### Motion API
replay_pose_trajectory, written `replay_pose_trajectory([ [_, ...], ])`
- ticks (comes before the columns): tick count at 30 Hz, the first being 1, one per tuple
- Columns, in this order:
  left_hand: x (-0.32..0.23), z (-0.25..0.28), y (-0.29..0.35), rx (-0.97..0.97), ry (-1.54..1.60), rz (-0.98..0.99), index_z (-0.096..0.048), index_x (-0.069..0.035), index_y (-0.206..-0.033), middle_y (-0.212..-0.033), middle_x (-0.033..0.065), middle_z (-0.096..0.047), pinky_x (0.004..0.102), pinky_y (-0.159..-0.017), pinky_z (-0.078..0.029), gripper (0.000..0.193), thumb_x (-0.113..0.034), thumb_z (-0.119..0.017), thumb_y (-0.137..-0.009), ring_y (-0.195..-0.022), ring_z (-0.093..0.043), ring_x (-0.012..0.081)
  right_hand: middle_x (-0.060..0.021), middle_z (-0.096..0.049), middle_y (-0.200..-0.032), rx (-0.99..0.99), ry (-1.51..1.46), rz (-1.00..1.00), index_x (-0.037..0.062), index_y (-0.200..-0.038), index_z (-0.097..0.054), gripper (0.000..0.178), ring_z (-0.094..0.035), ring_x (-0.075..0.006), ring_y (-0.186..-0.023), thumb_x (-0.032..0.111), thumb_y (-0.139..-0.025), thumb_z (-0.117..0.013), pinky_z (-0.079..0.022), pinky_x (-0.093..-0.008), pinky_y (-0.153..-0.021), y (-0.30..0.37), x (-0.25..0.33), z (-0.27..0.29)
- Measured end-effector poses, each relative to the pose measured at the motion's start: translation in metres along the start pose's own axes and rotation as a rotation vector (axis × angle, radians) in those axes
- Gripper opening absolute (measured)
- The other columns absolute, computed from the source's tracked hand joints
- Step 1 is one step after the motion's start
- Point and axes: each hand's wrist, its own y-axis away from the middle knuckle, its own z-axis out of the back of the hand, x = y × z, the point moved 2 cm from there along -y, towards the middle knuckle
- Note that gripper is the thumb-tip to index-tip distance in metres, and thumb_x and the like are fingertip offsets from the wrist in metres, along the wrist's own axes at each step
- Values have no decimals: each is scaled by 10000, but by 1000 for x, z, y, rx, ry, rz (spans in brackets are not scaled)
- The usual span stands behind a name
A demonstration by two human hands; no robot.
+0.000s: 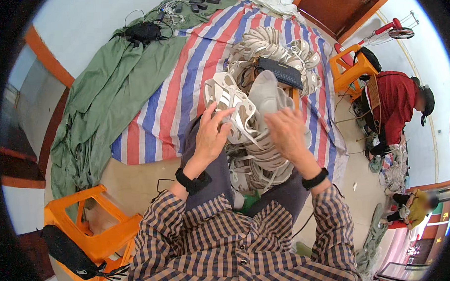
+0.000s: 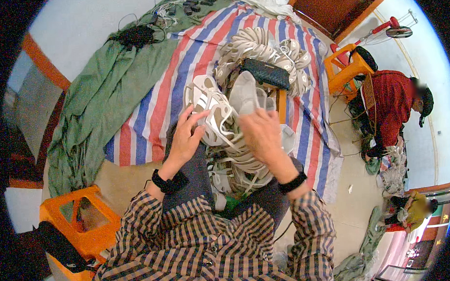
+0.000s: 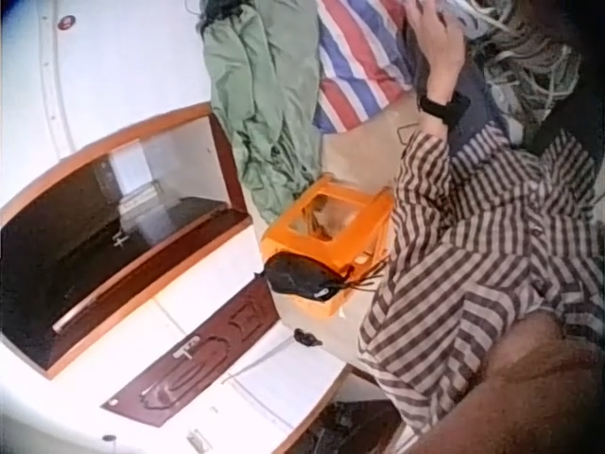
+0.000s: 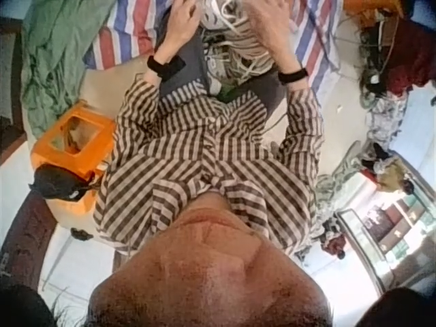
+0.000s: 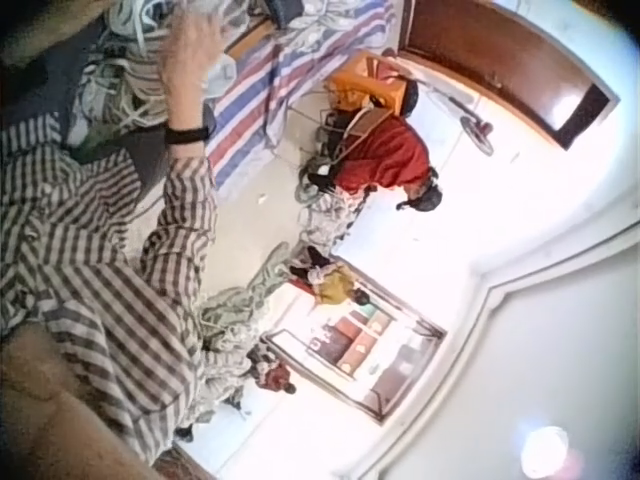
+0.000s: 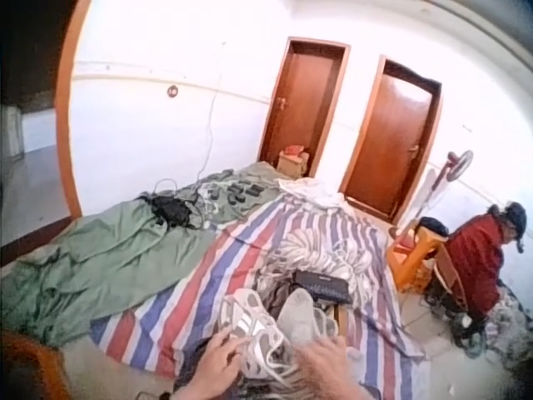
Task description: Lace a pair of white and grey sneakers.
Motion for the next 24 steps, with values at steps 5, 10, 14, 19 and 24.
replay_pose_trajectory([
  [5, -4, -1, -3, 34, 32, -13, -590, -141, -1192, -1377, 239, -367, 412, -1045, -291, 363, -180, -537, -835, -1296, -345, 358, -29, -601, -761, -71, -4, -136, 95, -856, -616, 87, -550, -213, -848, 109, -774, -641, -379, -376, -803, 50, -18, 13],
  [10, -4, -3, 0, 37, 0, 9, -569, -118, -1200, -1363, 250, -368, 418, -1042, -293, 415, -204, -605, -795, -1293, -343, 363, -47, -579, -750, -47, -3, -107, 86, -874, -614, 139, -547, -225, -857, 135, -756, -668, -377, -361, -823, 54, -7, 22],
  [14, -18, -26, -4, -52, -140, 12, -478, -100, -1263, -1356, 249, -345, 448, -1004, -341, 603, -248, -696, -721, -1282, -324, 412, -59, -542, -803, 215, -98, 56, 86, -890, -609, 229, -510, -241, -875, 234, -738, -697, -381, -359, -777, 50, 13, 24],
  [19, -15, -45, -16, -203, -383, -83, -413, -82, -1260, -1362, 269, -297, 500, -1019, -302, 736, -222, -749, -620, -1268, -296, 448, -48, -509, -754, 248, -8, 69, 99, -829, -593, 213, -491, -240, -815, 244, -710, -693, -392, -358, -721, 60, 8, 20],
  [24, -3, -33, -29, -105, -53, -35, -499, -57, -1082, -1285, 258, -411, 418, -1032, -306, 508, -82, -684, -609, -1251, -356, 393, -47, -502, -716, 277, -8, -70, 100, -735, -572, 170, -494, -240, -777, 226, -708, -684, -377, -353, -690, 92, -2, 51],
])
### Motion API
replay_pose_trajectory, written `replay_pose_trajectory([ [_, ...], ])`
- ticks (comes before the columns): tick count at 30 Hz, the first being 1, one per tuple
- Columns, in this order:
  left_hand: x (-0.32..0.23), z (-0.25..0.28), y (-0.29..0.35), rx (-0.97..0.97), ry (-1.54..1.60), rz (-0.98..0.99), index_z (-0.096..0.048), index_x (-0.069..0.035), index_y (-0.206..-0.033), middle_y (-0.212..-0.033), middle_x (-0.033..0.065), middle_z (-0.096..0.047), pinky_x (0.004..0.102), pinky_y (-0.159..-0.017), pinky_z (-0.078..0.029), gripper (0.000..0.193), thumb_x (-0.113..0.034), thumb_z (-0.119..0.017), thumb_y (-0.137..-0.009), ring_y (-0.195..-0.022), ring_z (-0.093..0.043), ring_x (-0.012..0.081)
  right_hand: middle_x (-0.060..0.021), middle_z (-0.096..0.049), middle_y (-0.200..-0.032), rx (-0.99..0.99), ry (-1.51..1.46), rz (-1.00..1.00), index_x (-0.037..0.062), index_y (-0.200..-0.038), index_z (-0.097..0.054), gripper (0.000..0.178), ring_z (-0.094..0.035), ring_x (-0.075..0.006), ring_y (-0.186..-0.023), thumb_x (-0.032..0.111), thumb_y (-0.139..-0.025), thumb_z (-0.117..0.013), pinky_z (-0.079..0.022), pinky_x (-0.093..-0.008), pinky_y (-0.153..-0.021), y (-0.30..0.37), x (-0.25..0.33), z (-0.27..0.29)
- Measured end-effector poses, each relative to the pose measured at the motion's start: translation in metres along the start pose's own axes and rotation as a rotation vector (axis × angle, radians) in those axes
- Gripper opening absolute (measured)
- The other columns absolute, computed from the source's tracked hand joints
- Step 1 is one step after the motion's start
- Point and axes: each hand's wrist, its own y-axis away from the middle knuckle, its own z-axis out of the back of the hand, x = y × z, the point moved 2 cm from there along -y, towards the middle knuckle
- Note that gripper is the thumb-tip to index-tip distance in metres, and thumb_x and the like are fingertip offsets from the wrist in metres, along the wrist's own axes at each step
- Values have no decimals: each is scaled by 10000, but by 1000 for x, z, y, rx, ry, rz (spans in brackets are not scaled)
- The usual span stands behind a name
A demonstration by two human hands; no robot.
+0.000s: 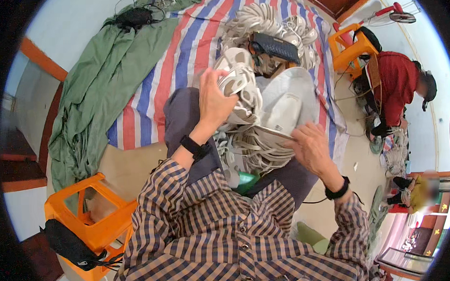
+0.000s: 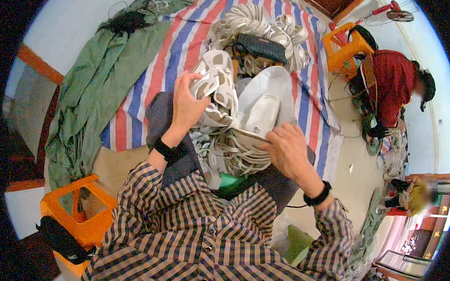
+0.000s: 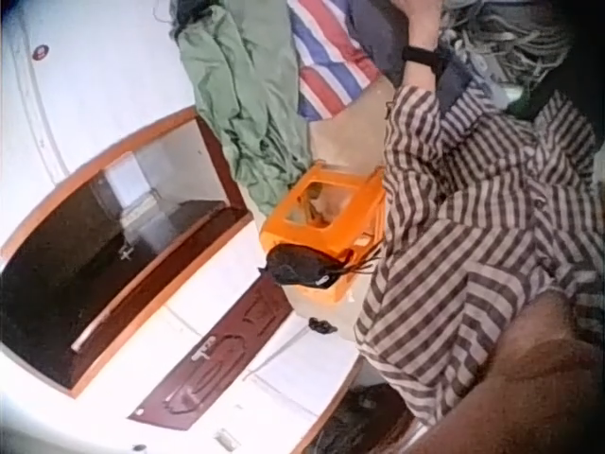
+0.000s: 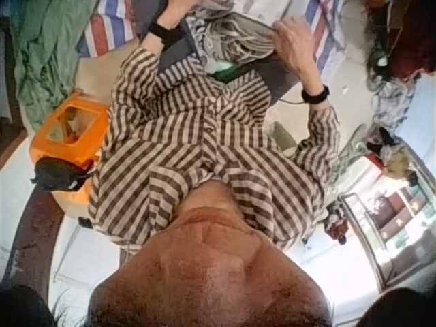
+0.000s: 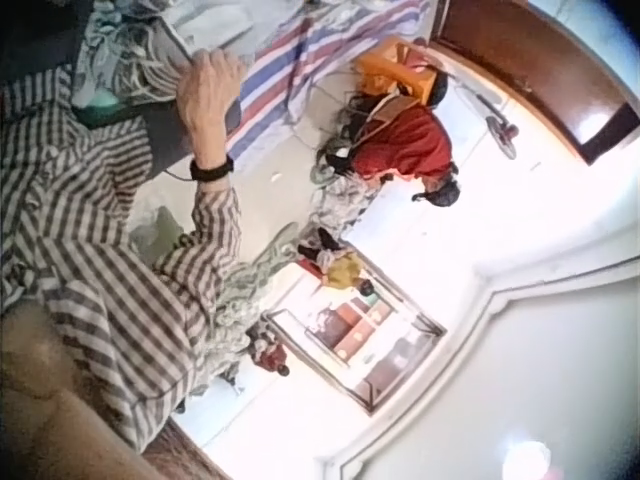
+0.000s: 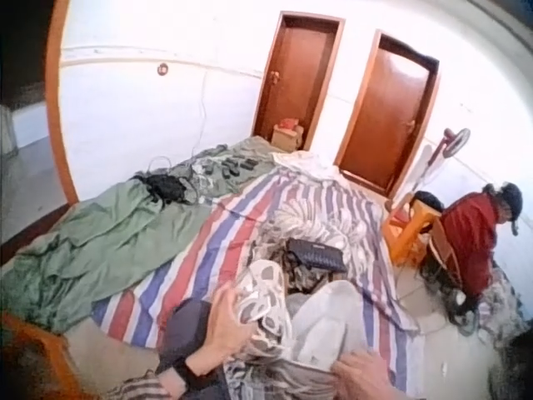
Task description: Lace a pair of white and grey sneakers.
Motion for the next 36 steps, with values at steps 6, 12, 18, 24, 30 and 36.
replay_pose_trajectory([
  [6, -45, -23, -6, 6, 142, -129, -542, -66, -1069, -1238, 229, -474, 390, -1034, -306, 493, -96, -680, -597, -1224, -414, 366, -64, -549, -679, 0, -74, -303, 77, -705, -613, 158, -510, -259, -726, 204, -690, -705, -358, -351, -668, 54, -5, 56],
  [12, 22, -67, 24, 274, 112, 130, -436, -16, -1238, -1215, 213, -465, 377, -1026, -323, 731, -117, -741, -582, -1187, -419, 330, -156, -610, -724, 219, -224, -632, 13, -777, -647, 239, -575, -321, -762, 214, -674, -724, -451, -386, -684, 75, -63, -35],
  [18, 11, -71, 29, 287, 110, 110, -399, -14, -1254, -1203, 209, -461, 395, -1011, -344, 768, -137, -741, -577, -1171, -420, 351, -181, -557, -1137, -70, -327, -291, 10, -1153, -526, 421, -524, -360, -1038, 20, -742, -618, -439, -421, -866, 38, 12, -12],
  [24, 17, -51, 25, 339, 113, 150, -404, -13, -1274, -1222, 204, -456, 399, -1015, -331, 782, -127, -755, -585, -1181, -421, 333, -247, -511, -1064, -6, -473, -348, -71, -1144, -433, 438, -504, -395, -1005, 78, -770, -604, -432, -442, -879, -12, 34, -93],
  [30, 21, -66, 24, 321, 170, 162, -413, -32, -1289, -1250, 182, -447, 380, -1028, -319, 792, -119, -744, -575, -1193, -418, 314, -238, -515, -1004, -63, -343, -379, -22, -1133, -426, 515, -494, -399, -987, 95, -698, -676, -418, -460, -847, -39, 31, -127],
  [36, 22, -60, 34, 288, 173, 16, -363, 8, -1304, -1296, 213, -428, 394, -1041, -313, 763, -180, -727, -661, -1225, -405, 336, -245, -629, -825, -28, -554, -508, -58, -941, -583, 361, -622, -386, -805, 188, -703, -697, -489, -457, -710, -52, 13, -141],
])
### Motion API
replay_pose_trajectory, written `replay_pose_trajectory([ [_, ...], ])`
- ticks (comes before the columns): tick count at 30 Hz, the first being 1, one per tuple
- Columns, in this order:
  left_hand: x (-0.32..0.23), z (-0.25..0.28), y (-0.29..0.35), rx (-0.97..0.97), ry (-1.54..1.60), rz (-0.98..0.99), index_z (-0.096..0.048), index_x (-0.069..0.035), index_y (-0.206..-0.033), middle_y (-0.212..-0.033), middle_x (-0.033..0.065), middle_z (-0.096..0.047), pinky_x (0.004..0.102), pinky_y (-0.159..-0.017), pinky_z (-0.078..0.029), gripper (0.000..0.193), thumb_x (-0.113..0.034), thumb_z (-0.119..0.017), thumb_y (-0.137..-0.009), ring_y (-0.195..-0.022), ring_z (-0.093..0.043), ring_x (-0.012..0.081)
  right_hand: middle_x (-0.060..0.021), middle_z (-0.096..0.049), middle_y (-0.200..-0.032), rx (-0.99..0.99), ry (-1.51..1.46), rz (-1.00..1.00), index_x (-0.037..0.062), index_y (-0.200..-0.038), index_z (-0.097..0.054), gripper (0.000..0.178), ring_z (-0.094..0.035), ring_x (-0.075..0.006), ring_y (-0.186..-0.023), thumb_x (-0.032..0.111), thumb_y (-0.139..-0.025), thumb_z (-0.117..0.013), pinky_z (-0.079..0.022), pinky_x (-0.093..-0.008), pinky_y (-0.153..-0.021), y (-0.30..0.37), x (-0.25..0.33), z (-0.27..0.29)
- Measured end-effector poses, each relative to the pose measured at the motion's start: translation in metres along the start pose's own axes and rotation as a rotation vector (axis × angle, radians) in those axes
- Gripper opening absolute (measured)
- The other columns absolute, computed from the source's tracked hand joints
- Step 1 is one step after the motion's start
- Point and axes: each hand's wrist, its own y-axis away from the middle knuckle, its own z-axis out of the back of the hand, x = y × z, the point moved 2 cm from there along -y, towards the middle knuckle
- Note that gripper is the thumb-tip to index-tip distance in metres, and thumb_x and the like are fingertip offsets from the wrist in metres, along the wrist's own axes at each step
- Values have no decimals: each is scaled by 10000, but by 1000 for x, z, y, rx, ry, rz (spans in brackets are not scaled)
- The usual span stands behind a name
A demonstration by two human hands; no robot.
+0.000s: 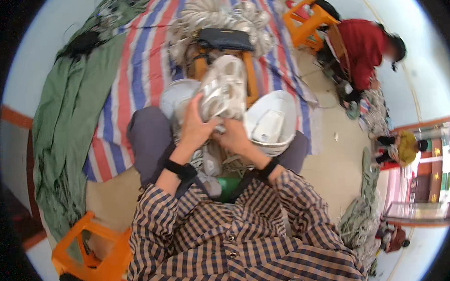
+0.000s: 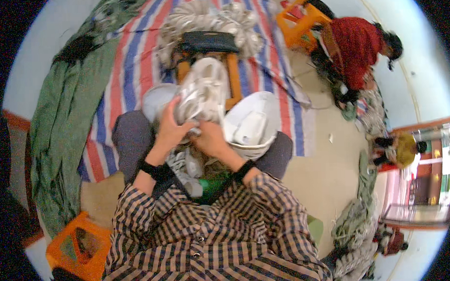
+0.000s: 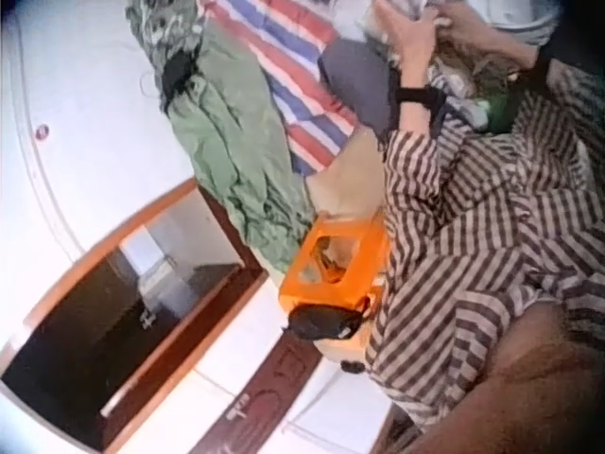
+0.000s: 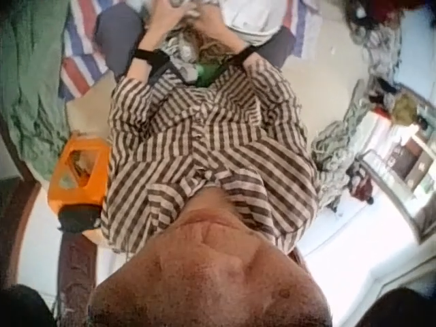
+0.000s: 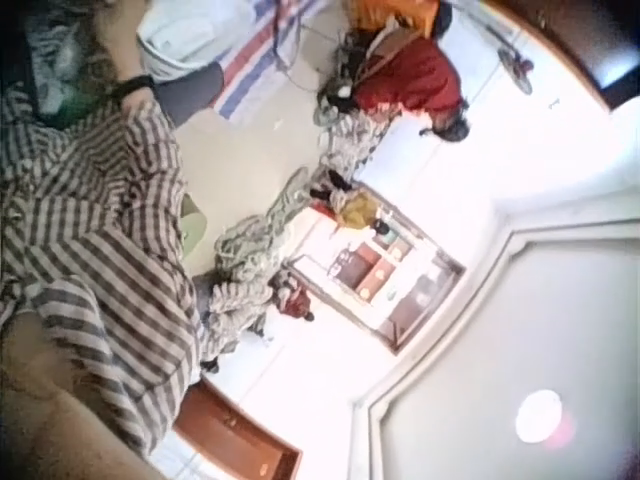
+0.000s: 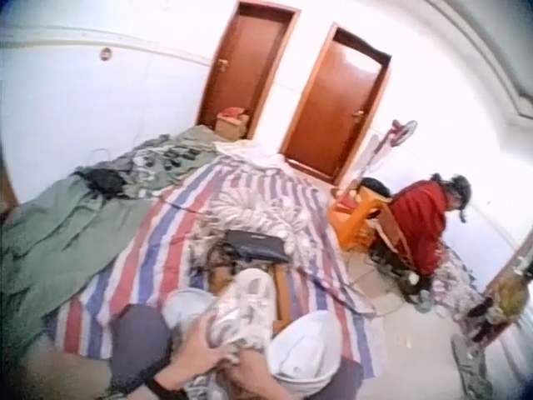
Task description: Lace a pair of white and grey sneakers.
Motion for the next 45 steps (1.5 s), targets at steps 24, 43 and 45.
replay_pose_trajectory([
  [24, -5, 59, 98, -41, 1112, 894, -275, -126, -1368, -1279, 85, -436, 420, -965, -407, 609, -275, -613, -883, -1169, -478, 259, -106, -608, -1120, -167, -1045, -82, -48, -1232, -487, 618, -608, -205, -984, 63, -683, -747, -483, -333, -874, 42, 89, 149],
  [43, 47, 57, 50, -215, 981, 882, -469, -69, -1234, -1270, 102, -489, 359, -1046, -305, 463, -309, -613, -866, -1174, -449, 206, -123, -576, -1165, -391, -1354, -155, -34, -1251, -457, 515, -578, -234, -1039, 39, -781, -656, -465, -386, -911, 62, 1, 143],
  [45, 65, 50, 49, -201, 1051, 960, -499, -72, -1191, -1254, 85, -504, 321, -1022, -325, 419, -295, -621, -858, -1159, -455, 179, -125, -573, -1174, -376, -1344, -159, -39, -1264, -450, 547, -576, -235, -1049, 34, -767, -668, -469, -393, -916, 64, 2, 143],
])
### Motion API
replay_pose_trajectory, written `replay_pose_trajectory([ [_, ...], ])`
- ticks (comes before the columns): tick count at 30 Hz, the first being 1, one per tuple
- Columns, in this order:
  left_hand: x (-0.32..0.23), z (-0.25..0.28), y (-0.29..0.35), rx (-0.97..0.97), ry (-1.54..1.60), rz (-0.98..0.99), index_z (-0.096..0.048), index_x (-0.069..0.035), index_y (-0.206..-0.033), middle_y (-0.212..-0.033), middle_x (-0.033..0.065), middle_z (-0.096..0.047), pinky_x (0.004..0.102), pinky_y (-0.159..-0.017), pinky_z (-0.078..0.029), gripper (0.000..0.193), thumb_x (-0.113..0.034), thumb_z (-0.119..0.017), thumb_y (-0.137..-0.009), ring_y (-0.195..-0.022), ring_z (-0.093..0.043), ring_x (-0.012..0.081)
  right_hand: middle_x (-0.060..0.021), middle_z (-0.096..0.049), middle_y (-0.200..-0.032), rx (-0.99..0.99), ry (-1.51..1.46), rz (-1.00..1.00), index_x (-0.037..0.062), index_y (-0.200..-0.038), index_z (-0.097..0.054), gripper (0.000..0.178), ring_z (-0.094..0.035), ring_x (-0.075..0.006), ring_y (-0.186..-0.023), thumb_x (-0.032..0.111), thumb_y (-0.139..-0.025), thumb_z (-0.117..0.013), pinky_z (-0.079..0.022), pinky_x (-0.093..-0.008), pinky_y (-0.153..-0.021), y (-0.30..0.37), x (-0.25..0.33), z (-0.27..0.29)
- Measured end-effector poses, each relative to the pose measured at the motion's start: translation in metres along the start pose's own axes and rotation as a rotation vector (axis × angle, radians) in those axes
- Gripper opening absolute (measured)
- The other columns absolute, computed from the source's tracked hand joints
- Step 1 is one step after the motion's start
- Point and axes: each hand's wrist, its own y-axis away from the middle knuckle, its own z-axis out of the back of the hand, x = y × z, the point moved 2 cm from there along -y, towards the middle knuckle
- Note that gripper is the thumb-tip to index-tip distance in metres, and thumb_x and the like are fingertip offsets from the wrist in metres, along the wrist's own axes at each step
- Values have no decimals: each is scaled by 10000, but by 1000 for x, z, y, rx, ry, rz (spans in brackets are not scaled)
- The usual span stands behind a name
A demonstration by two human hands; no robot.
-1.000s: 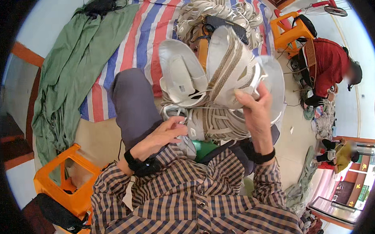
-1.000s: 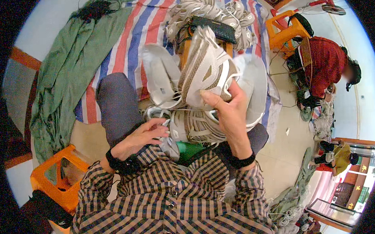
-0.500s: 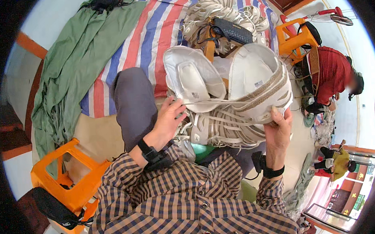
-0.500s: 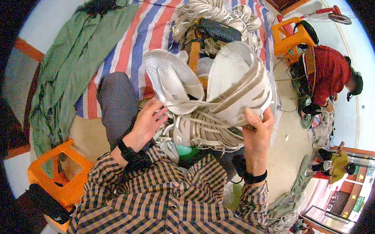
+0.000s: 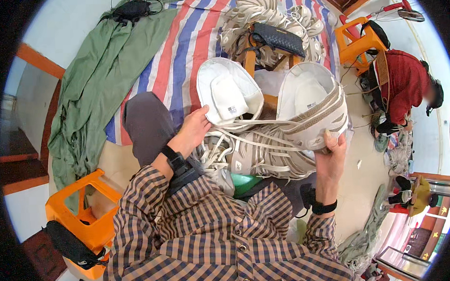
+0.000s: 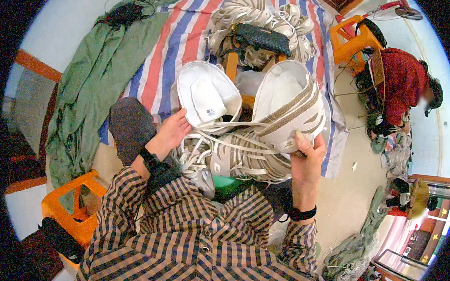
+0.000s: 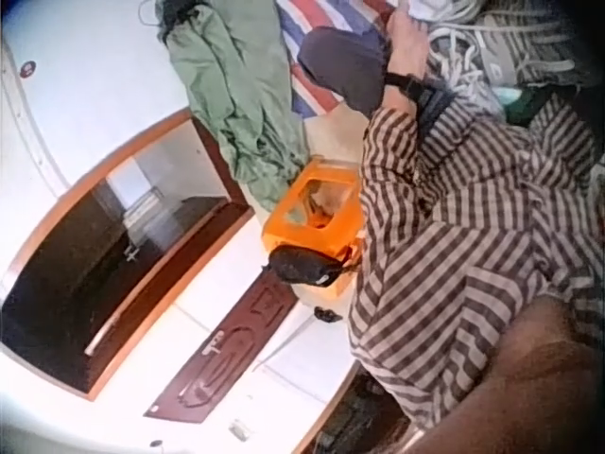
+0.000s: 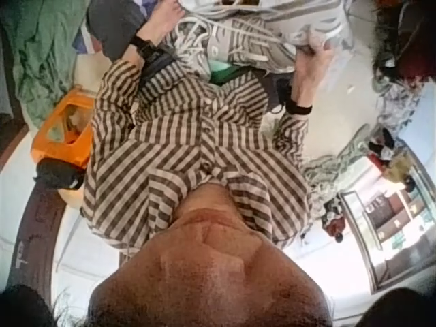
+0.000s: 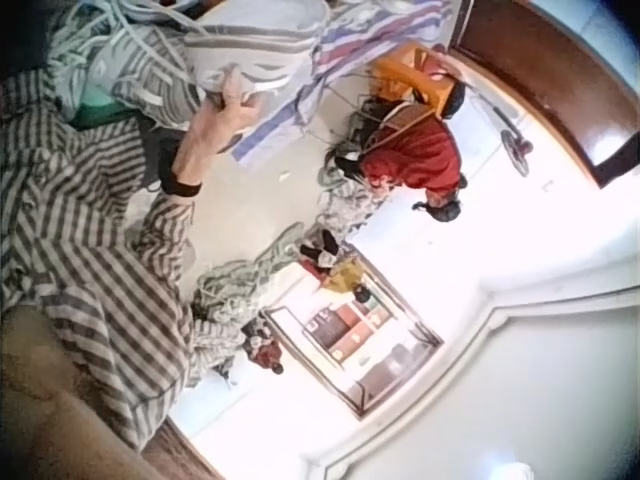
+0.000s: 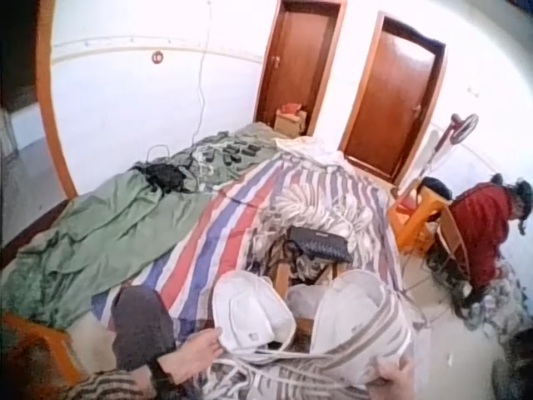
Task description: Lace a pair of white and grey sneakers.
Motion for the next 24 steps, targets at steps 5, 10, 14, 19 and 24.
replay_pose_trajectory([
  [5, -3, -8, 3, 20, -110, 16, -500, -29, -1206, -1177, 88, -569, 327, -974, -386, 439, -243, -638, -849, -1081, -533, 187, -111, -574, -1152, 13, 55, -9, -21, -1251, -456, 515, -575, -228, -1036, 42, -777, -651, -468, -398, -911, 0, -1, 3],
  [10, -3, -40, 13, 154, -592, -127, -572, 46, -1134, -1054, 108, -643, 339, -809, -518, 448, -304, -623, -859, -928, -627, 202, -106, -571, -1150, 64, 71, 12, -10, -1255, -448, 501, -570, -225, -1035, 42, -791, -629, -463, -404, -913, 1, -3, -2],
  [14, -21, -57, 23, 99, -594, -17, -543, 64, -1159, -1031, 146, -636, 335, -640, -587, 501, -368, -516, -907, -891, -641, 222, -112, -577, -1157, 14, 103, 31, -37, -1258, -448, 560, -585, -236, -1018, 67, -759, -680, -476, -378, -894, 2, -8, -2],
  [19, -41, -50, 13, 107, -553, -116, -544, 70, -1119, -958, 169, -652, 339, -571, -571, 527, -412, -484, -913, -778, -663, 244, -120, -621, -1071, 77, 362, 35, -50, -1196, -508, 567, -623, -208, -930, 100, -707, -752, -497, -337, -810, 13, -12, -15],
  [24, -56, -71, -2, 103, -709, -146, -581, 66, -1049, -916, 149, -651, 336, -538, -560, 497, -395, -461, -909, -730, -655, 231, -229, -620, -981, 542, 1095, 84, -25, -1047, -574, 409, -608, -367, -888, 109, -698, -740, -474, -379, -753, 19, -34, -49],
])
